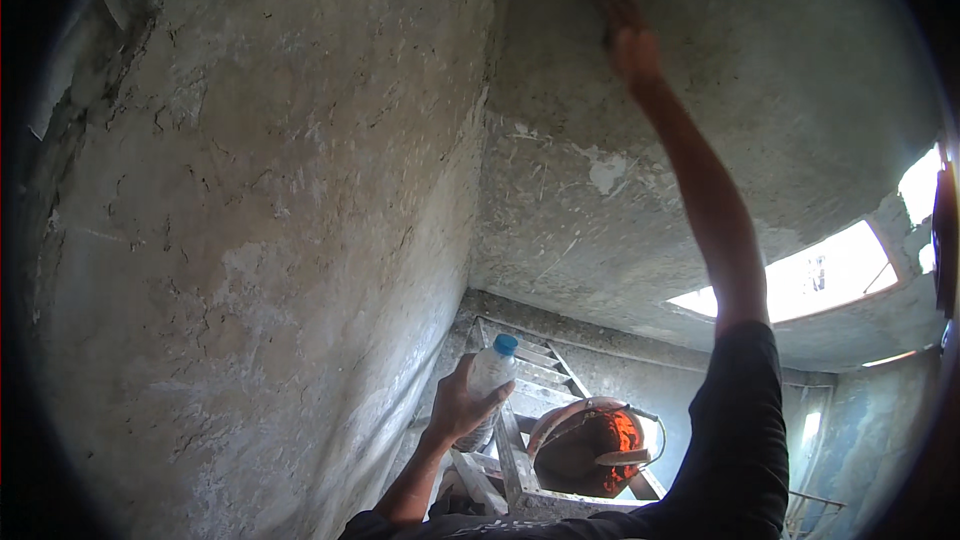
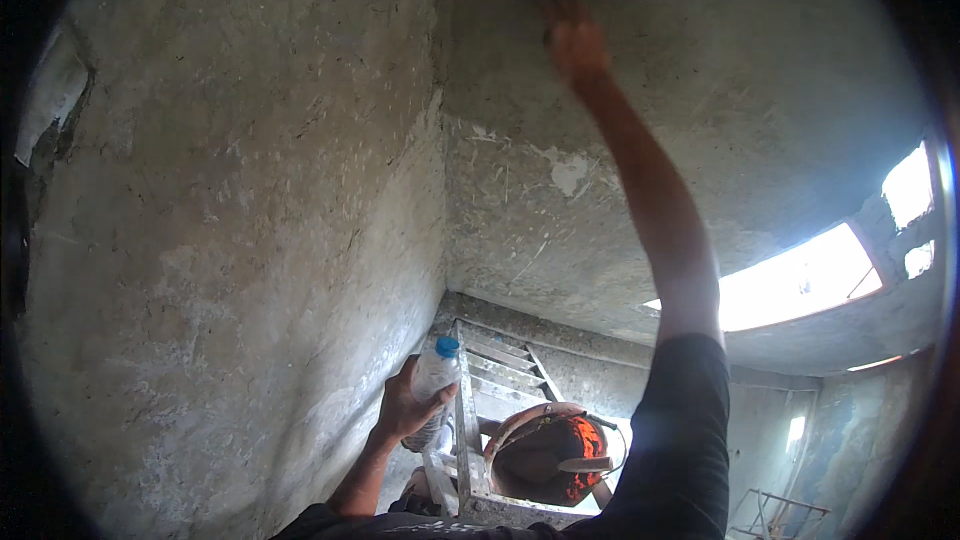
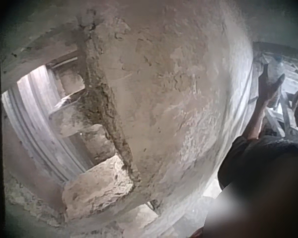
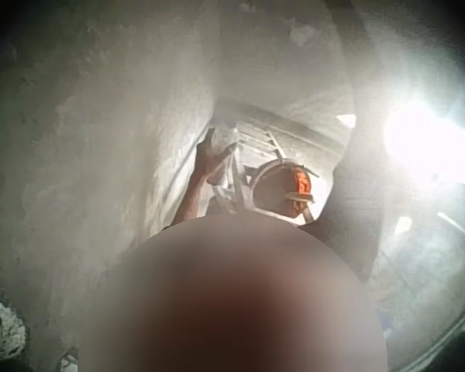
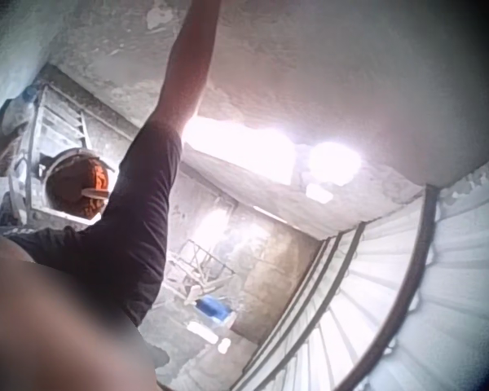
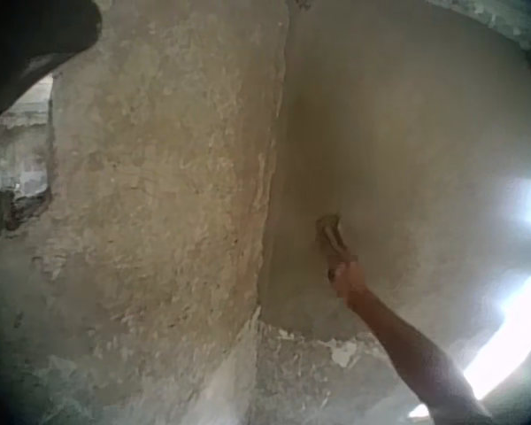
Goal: The person patches holes in a concrete wall by applying mortar from a bucket with a pointing trowel.
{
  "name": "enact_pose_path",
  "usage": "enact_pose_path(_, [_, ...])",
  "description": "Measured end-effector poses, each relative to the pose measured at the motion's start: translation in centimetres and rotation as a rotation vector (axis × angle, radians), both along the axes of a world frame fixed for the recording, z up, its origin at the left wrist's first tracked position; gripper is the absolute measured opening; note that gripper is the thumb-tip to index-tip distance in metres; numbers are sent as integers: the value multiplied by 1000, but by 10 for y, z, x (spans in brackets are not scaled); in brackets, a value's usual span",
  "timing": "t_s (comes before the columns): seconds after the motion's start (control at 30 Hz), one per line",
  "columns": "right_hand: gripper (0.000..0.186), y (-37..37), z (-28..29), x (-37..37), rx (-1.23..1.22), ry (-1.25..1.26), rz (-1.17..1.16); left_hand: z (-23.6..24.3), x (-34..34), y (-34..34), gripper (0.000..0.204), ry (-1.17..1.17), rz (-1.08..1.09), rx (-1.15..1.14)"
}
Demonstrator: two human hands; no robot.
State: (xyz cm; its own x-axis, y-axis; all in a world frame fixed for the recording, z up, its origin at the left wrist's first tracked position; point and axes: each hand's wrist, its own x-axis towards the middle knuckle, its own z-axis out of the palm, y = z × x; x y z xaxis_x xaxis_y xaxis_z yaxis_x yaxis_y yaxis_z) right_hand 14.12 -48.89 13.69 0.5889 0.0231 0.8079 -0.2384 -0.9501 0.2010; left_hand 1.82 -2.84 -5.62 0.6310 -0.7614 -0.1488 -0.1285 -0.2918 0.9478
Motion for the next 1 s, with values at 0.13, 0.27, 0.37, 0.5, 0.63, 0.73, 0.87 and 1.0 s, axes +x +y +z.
enact_pose_path(0.13, [44,32,-81,15,68,703,-207,1,4,6,52,-42,36,-15])
enact_pose_path(0.27, [36,48,-86,-12,-81,491,157,-4,8,16,55,-75,51,15])
enact_pose_path(0.37, [52,22,-46,-6,8,407,-71,-5,6,16,56,-55,30,29])
enact_pose_path(0.5, [65,25,13,2,-85,44,99,-9,4,18,56,-77,32,31])
enact_pose_path(0.63, [67,4,-33,-4,-95,62,7,-6,2,15,56,-68,28,39])
enact_pose_path(0.73, [67,-10,-130,-21,-86,231,74,-5,0,13,55,-47,39,34])
enact_pose_path(0.87, [61,12,-152,-31,181,619,-63,1,6,16,55,-39,59,25])
enact_pose_path(1.0, [60,11,-80,-30,188,99,95,6,6,15,54,-62,51,11])
